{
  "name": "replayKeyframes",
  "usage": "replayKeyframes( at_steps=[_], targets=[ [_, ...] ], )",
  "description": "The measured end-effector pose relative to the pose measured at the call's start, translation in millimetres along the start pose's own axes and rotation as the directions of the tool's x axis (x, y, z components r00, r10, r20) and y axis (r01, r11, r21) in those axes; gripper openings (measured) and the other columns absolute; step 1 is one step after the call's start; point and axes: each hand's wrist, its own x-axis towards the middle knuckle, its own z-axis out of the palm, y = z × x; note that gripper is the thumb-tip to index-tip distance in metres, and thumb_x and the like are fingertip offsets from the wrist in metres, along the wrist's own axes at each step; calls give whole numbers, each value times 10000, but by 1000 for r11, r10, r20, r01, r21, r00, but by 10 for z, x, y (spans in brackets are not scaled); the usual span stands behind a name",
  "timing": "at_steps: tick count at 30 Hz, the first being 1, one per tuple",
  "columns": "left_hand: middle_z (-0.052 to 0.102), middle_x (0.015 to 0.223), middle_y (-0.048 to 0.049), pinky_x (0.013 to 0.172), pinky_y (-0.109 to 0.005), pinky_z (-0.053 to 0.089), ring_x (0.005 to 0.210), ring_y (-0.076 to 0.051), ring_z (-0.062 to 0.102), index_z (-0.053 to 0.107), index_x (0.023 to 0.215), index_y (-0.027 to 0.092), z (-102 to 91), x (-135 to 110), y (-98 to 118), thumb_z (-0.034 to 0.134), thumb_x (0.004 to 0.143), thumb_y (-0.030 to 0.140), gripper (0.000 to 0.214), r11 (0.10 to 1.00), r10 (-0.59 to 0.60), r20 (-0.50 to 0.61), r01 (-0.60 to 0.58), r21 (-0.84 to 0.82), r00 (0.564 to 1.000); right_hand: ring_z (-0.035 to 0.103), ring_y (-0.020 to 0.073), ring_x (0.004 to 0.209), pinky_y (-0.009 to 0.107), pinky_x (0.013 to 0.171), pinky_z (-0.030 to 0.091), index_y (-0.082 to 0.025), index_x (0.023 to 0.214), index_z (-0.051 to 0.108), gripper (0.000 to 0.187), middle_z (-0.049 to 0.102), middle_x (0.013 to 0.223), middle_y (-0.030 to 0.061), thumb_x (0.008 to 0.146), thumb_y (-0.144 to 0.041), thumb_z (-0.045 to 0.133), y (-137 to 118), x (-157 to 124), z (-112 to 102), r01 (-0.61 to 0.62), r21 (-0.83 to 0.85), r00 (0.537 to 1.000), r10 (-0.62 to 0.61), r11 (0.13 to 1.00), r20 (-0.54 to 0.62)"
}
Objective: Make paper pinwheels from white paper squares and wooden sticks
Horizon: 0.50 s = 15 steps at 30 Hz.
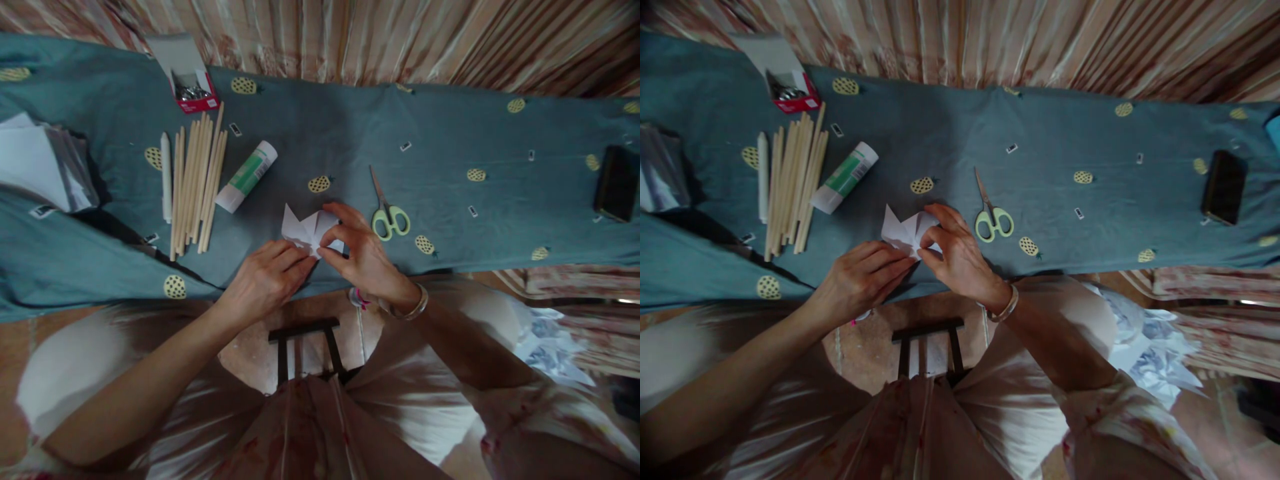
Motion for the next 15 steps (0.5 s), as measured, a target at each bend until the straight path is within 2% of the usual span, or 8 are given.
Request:
replayKeyframes(
  at_steps=[5, 11, 15],
  targets=[
    [732, 1000, -100, 778, -345, 549, 897, -216, 655, 671, 1082, 118, 3, 1, -3, 542, 959, 150, 181, 1000, 15, -13, -14, 9, 1000, 479, 294, 1361, 512, 1126, 403, -212, 845, 654, 42, 566, 1398, 106, 845, -171, 644, 9, -6, 5, 23, -18, 1000, -23, 1000, -8],
    [731, 998, -104, 763, -353, 561, 893, -220, 657, 676, 1078, 109, 16, -5, -10, 542, 964, 170, 186, 1000, 21, -28, -20, 17, 999, 462, 291, 1372, 521, 1136, 389, -228, 865, 666, 57, 550, 1422, 85, 857, -185, 629, 6, -7, 0, 17, -11, 1000, -17, 1000, 7],
    [732, 1007, -100, 772, -353, 561, 897, -215, 659, 677, 1086, 124, 1, -5, -3, 525, 972, 169, 195, 1000, 11, 1, -11, 15, 1000, 456, 280, 1375, 509, 1143, 390, -232, 885, 670, 57, 547, 1422, 81, 864, -195, 633, -5, -13, 5, 39, -39, 999, -39, 998, 0]
  ],
)
